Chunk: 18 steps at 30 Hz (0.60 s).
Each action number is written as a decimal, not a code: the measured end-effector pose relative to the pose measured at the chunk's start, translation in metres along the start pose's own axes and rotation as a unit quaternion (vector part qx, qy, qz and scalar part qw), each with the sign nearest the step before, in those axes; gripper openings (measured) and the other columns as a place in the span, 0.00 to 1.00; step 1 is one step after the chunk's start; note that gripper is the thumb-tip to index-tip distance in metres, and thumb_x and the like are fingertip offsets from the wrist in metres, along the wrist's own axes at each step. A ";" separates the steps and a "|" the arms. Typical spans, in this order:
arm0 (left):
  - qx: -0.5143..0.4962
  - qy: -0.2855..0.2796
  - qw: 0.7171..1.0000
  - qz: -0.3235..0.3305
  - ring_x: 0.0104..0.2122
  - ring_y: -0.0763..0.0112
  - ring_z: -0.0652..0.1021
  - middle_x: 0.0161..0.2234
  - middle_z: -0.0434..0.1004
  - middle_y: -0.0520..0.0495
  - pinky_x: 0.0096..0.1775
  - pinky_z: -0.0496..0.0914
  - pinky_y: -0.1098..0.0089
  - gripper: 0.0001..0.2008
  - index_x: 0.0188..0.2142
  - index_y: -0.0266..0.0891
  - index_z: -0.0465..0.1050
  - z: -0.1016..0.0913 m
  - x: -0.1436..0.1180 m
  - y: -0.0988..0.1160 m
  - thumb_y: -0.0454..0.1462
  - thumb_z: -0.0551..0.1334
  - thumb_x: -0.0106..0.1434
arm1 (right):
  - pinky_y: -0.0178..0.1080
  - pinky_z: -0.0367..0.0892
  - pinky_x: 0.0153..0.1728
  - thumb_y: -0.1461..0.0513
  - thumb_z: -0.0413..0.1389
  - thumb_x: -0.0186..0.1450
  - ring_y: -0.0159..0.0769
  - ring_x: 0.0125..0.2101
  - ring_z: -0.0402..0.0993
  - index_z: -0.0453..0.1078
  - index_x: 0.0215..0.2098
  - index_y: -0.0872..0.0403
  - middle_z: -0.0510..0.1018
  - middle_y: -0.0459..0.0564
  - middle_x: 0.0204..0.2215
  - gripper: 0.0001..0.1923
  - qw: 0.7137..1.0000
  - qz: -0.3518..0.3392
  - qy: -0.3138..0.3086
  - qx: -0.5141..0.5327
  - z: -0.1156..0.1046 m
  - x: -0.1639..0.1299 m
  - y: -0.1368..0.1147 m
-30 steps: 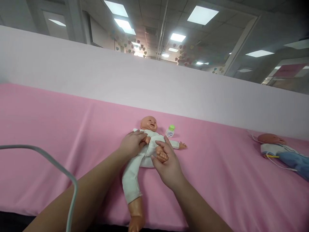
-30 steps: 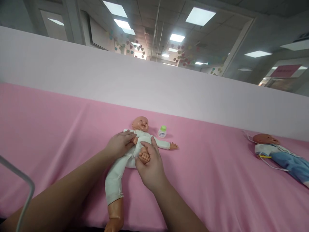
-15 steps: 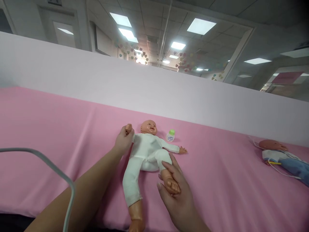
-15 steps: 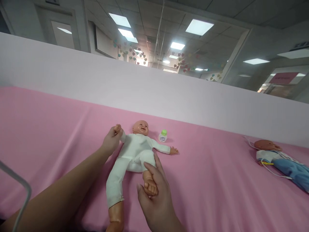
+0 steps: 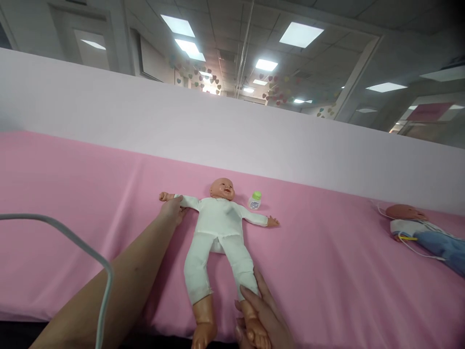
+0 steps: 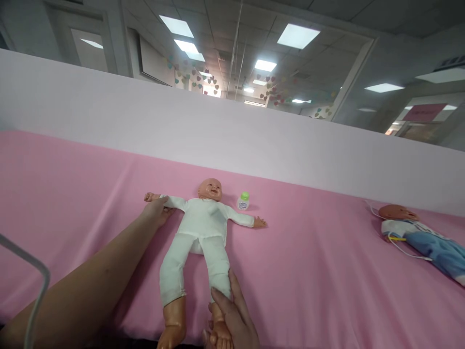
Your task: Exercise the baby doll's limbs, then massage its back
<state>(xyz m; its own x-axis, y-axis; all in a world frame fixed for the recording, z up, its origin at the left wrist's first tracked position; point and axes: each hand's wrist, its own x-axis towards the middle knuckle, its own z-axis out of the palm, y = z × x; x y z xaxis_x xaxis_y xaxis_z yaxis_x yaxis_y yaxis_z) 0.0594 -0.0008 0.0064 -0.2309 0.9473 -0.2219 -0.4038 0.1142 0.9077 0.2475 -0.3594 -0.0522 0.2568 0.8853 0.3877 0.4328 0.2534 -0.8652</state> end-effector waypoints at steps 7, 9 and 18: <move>0.180 -0.074 0.950 0.244 0.52 0.52 0.80 0.50 0.78 0.43 0.55 0.73 0.55 0.23 0.56 0.45 0.68 0.010 -0.051 0.007 0.36 0.68 0.62 | 0.48 0.79 0.54 0.60 0.58 0.68 0.51 0.60 0.75 0.68 0.65 0.43 0.49 0.53 0.76 0.26 0.999 -0.044 0.021 0.001 -0.004 0.026 -0.016; 0.283 -0.110 0.897 0.320 0.52 0.50 0.79 0.52 0.79 0.42 0.56 0.71 0.53 0.24 0.58 0.45 0.68 0.015 -0.069 0.004 0.36 0.66 0.63 | 0.49 0.78 0.55 0.60 0.57 0.69 0.52 0.64 0.70 0.68 0.65 0.43 0.49 0.52 0.76 0.26 0.998 -0.050 0.023 0.004 -0.008 0.037 -0.026; 0.520 -0.272 0.646 0.487 0.67 0.46 0.67 0.63 0.73 0.36 0.68 0.57 0.47 0.24 0.56 0.39 0.73 0.026 -0.094 -0.020 0.29 0.58 0.60 | 0.52 0.69 0.64 0.61 0.61 0.66 0.51 0.71 0.57 0.71 0.64 0.44 0.55 0.52 0.75 0.27 0.997 -0.051 0.028 -0.055 -0.009 0.093 -0.047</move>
<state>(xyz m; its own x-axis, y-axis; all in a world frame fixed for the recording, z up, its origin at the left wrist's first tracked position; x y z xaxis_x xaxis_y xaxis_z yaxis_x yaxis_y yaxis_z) 0.1120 -0.0839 0.0184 0.5332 0.6540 0.5367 0.5783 -0.7447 0.3330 0.2587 -0.2921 0.0271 0.2522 0.8334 0.4917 0.5499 0.2947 -0.7815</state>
